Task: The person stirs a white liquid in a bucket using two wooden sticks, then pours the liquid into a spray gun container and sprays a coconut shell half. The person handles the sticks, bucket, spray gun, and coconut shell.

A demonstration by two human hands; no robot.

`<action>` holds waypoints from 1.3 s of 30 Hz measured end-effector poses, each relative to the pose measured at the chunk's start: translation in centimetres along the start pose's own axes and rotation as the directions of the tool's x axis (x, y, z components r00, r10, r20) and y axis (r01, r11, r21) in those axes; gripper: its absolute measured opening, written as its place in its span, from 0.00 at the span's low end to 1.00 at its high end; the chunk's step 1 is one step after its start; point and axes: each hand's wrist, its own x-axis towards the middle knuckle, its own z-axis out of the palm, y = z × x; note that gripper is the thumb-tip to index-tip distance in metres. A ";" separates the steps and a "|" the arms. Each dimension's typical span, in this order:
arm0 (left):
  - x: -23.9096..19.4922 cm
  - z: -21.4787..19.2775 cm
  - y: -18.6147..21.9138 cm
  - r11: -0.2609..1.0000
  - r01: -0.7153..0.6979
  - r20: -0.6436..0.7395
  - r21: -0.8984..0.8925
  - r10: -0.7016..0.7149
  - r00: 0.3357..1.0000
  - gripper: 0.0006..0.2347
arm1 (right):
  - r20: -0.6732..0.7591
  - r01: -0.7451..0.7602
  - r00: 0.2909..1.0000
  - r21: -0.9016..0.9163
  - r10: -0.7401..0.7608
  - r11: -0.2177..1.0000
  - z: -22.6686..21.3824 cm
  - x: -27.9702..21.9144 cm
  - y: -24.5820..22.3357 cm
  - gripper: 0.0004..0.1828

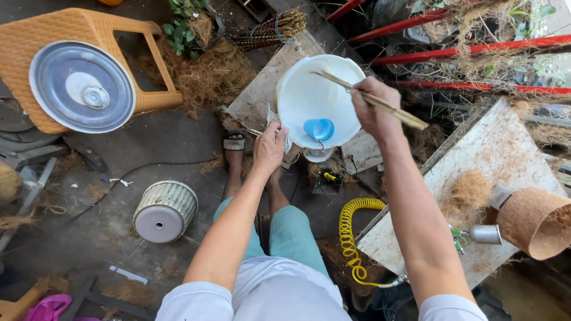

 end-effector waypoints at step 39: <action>0.1 0.7 -0.4 0.999 0.018 -0.013 -0.051 -0.019 1.000 0.13 | -0.038 -0.293 0.955 -0.004 0.293 0.956 2.5 -2.8 0.5 0.05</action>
